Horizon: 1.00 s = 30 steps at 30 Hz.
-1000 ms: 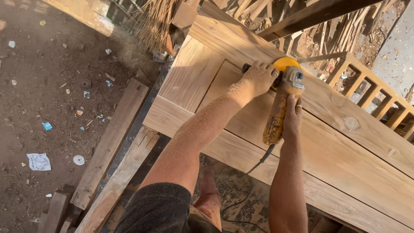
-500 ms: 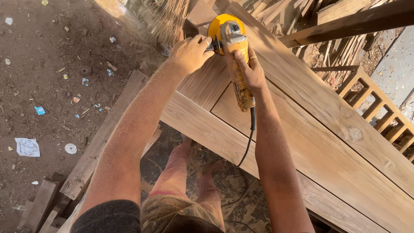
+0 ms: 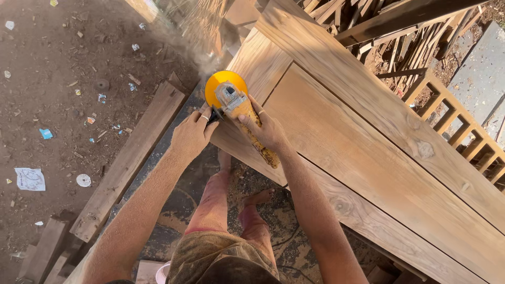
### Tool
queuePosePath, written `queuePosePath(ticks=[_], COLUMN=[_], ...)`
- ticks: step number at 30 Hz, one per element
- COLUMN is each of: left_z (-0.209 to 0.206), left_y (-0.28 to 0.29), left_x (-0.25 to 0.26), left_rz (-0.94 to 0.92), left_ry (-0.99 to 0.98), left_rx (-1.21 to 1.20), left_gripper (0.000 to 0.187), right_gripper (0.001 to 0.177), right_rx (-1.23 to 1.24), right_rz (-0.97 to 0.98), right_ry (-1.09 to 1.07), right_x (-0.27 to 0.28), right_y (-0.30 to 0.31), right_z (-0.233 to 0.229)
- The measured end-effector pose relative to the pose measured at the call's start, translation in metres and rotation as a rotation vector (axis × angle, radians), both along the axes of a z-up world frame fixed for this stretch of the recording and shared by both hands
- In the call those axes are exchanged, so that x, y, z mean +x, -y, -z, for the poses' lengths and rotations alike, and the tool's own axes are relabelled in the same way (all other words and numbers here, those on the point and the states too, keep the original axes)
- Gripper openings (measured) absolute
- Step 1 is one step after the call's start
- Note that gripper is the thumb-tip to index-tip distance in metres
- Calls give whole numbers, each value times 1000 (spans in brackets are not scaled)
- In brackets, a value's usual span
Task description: The person changes the sandpaper disc on an angle grinder and uses it to sand the surface of a wooden door panel.
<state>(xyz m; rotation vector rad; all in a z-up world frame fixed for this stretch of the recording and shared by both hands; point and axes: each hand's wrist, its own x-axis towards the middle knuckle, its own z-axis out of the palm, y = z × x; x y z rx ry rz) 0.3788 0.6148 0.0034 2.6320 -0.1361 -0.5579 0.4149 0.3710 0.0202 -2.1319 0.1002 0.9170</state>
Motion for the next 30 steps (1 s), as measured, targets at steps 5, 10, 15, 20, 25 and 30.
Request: queuePosePath(ticks=[5, 10, 15, 20, 25, 30], left_z=[19, 27, 13, -9, -22, -28], left_y=[36, 106, 105, 49, 7, -14], left_x=[59, 150, 136, 45, -64, -123], left_rz=[89, 210, 246, 188, 67, -23], left_ry=[238, 493, 273, 246, 214, 187], left_rx=[-48, -294, -295, -256, -220, -198], left_gripper=[44, 33, 34, 34, 38, 40], right_gripper=[92, 89, 83, 83, 85, 83], right_rx=[54, 286, 311, 47, 95, 9], right_rz=[243, 532, 583, 380, 247, 88], right_ry=[45, 164, 211, 130, 56, 26], right_x=[28, 64, 44, -16, -84, -121], right_y=[38, 107, 108, 62, 20, -9], right_z=[13, 31, 33, 7, -20, -23])
